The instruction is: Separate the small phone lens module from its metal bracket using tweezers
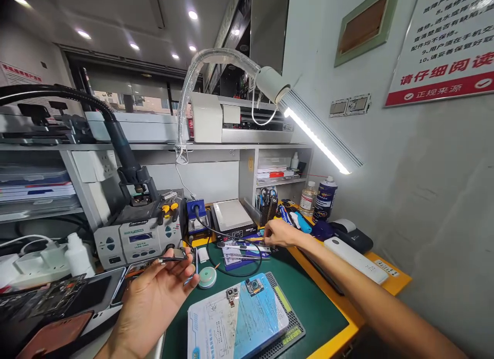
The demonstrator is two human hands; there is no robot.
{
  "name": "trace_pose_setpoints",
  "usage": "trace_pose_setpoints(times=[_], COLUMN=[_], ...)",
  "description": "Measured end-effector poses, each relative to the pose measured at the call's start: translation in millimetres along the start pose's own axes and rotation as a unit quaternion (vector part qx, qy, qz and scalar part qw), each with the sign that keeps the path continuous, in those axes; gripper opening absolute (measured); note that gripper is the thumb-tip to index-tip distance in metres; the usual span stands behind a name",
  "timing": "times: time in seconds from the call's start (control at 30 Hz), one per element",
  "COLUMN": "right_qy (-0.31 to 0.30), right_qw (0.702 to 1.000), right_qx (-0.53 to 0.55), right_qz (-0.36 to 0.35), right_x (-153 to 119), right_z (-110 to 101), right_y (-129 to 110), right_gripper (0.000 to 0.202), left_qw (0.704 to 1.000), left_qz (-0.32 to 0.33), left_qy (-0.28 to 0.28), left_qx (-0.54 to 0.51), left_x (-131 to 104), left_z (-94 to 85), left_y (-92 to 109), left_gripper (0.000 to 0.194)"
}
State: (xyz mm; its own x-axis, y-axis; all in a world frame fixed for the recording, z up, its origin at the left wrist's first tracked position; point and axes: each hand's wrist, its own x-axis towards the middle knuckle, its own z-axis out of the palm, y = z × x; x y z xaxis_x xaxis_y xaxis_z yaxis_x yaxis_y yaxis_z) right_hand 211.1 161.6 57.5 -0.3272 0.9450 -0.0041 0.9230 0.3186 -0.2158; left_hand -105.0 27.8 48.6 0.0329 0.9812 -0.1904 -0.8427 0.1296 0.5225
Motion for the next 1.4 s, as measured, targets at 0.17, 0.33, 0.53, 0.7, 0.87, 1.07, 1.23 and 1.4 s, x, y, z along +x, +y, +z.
trace_pose_setpoints(times=[0.17, 0.33, 0.53, 0.7, 0.87, 1.07, 1.23, 1.4], right_qy=[-0.053, -0.079, -0.108, -0.123, -0.119, -0.087, -0.05, -0.034], right_qw=[0.998, 0.996, 0.994, 0.991, 0.99, 0.986, 0.977, 0.969], right_qx=[0.022, 0.024, 0.018, 0.013, 0.037, 0.129, 0.203, 0.245], right_qz=[0.013, 0.019, 0.03, 0.046, 0.059, 0.051, 0.027, 0.014], right_x=[-3, 1, 11, 11, -2, -9, 5, 15], right_z=[-11, -1, 4, 0, -16, -42, -34, -5], right_y=[1, -7, -10, -7, 2, 10, -9, -34], right_gripper=[0.029, 0.029, 0.03, 0.029, 0.03, 0.031, 0.031, 0.031], left_qw=[1.0, 1.0, 1.0, 1.0, 1.0, 0.999, 0.998, 0.995], left_qz=[-0.001, -0.007, -0.006, -0.007, -0.016, -0.04, -0.049, -0.072], left_qy=[-0.007, -0.015, -0.015, -0.019, -0.015, -0.026, -0.048, -0.067], left_qx=[0.007, 0.015, 0.018, 0.01, -0.004, -0.006, -0.006, -0.012], left_x=[-1, -3, 0, 0, -1, -1, 0, 1], left_z=[1.0, 2.0, 0.5, -0.4, -1.9, -0.4, -3.3, -6.9], left_y=[-2, -3, -3, -2, -2, -7, -10, -10], left_gripper=[0.005, 0.008, 0.011, 0.013, 0.013, 0.007, 0.023, 0.032])
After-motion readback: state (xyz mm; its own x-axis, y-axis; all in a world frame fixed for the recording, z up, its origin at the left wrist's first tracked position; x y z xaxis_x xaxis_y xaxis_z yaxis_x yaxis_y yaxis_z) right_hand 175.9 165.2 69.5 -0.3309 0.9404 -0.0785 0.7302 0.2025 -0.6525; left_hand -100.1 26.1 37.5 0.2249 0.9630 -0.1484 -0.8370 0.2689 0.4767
